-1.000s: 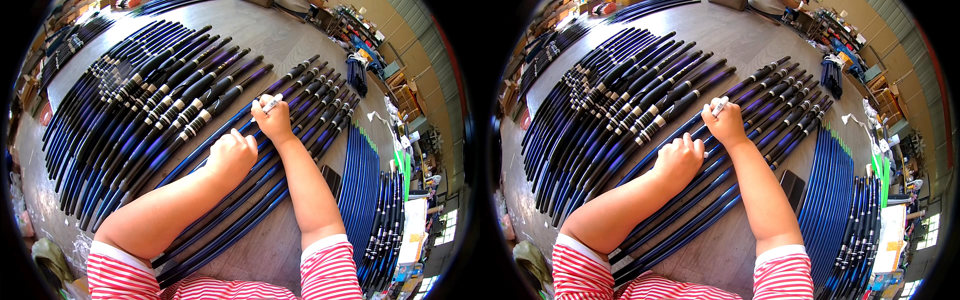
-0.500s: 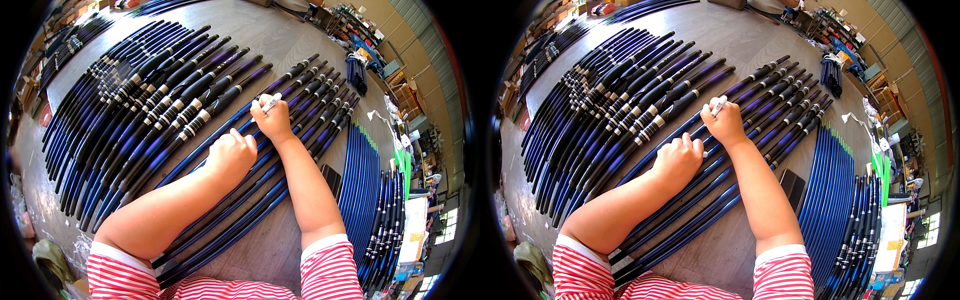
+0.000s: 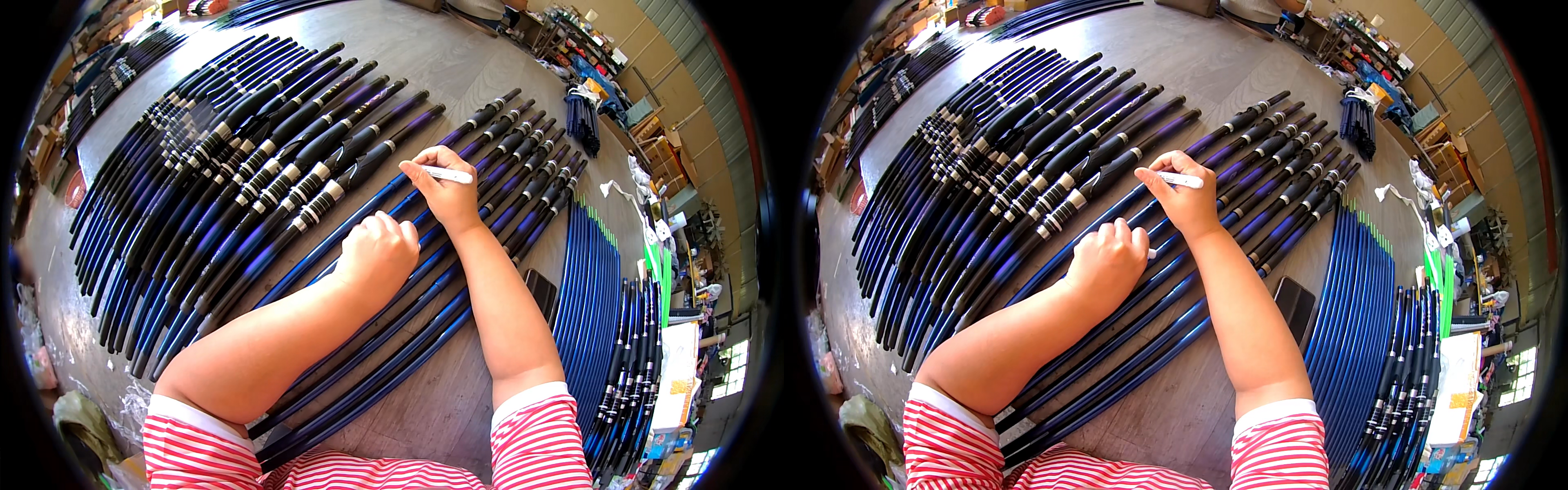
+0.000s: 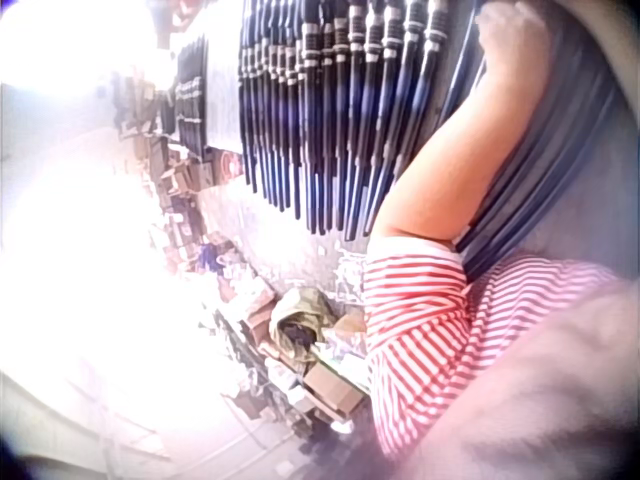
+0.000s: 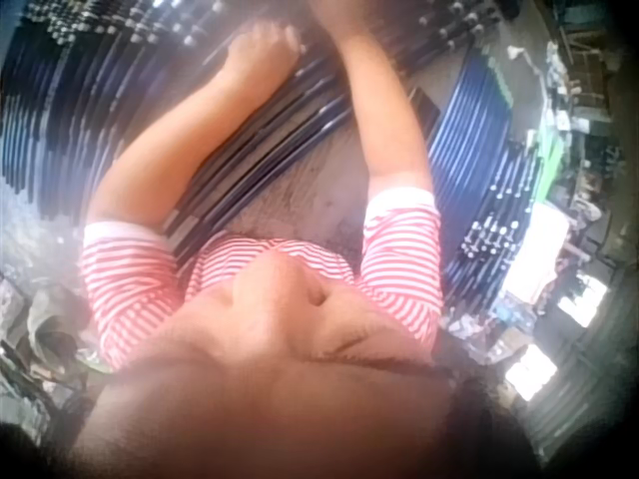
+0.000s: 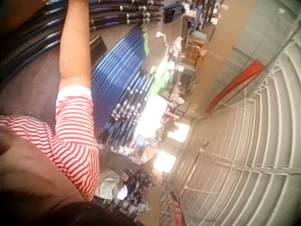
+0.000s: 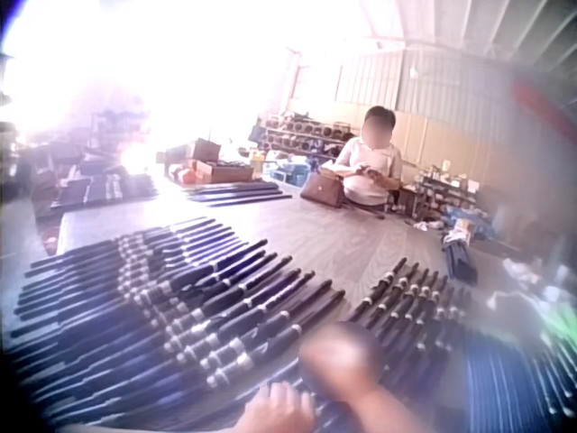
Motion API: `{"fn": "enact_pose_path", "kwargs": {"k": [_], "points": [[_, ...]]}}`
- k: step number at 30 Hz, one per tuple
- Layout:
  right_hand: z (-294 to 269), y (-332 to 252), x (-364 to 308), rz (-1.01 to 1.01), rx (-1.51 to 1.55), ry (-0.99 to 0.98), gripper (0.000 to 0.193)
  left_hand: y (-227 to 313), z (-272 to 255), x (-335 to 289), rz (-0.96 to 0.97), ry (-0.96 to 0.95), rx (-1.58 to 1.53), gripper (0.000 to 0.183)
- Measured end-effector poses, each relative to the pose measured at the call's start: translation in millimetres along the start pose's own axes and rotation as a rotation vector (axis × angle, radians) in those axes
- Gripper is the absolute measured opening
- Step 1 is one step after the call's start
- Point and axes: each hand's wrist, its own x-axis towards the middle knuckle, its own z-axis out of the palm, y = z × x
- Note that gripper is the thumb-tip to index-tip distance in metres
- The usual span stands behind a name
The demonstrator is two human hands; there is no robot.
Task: The person uses a white marker to mark positions on a set of blue rods laid out on a table. They then pick up one rod, slide a grey grip onto the handle end, and return it to the table.
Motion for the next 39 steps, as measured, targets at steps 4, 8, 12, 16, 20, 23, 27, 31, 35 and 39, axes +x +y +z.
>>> {"fn": "enact_pose_path", "kwargs": {"k": [4,8,12,16,20,23,27,31,35,39], "points": [[0.1,3.2,-0.7,0.067,0.041,-0.026,0.013,-4.9,-3.5,2.7,0.059,0.145,0.076,0.016],[0.1,4.3,-0.9,0.164,0.056,-0.061,0.015,-5.3,3.5,2.1,0.023,0.079,-0.004,0.028],[1.6,4.3,-1.6,0.157,-0.025,-0.064,0.019,-4.9,1.8,2.3,0.015,0.038,-0.027,0.019],[1.2,4.0,-1.3,0.173,-0.018,-0.066,0.020,-4.6,2.2,2.1,0.012,0.045,-0.066,0.015],[1.0,2.9,-1.8,0.180,-0.022,-0.070,0.020,-4.1,0.0,1.9,0.012,0.034,-0.057,0.016],[1.0,3.5,-1.4,0.169,-0.032,-0.072,0.020,-4.3,1.1,2.3,0.008,0.040,-0.066,0.020],[2.0,1.6,-1.2,0.174,-0.026,-0.069,0.020,-4.8,2.8,2.7,0.016,0.046,-0.050,0.028],[2.5,-0.5,-1.7,0.183,-0.021,-0.067,0.019,-5.3,3.3,2.6,0.026,0.037,-0.038,0.029],[0.5,3.1,-1.7,0.156,-0.054,-0.070,0.018,-4.1,3.9,3.4,0.018,0.037,-0.060,0.026],[2.8,0.2,-1.6,0.154,-0.027,-0.051,0.019,-4.5,3.0,3.9,0.017,0.030,-0.044,0.026]]}}
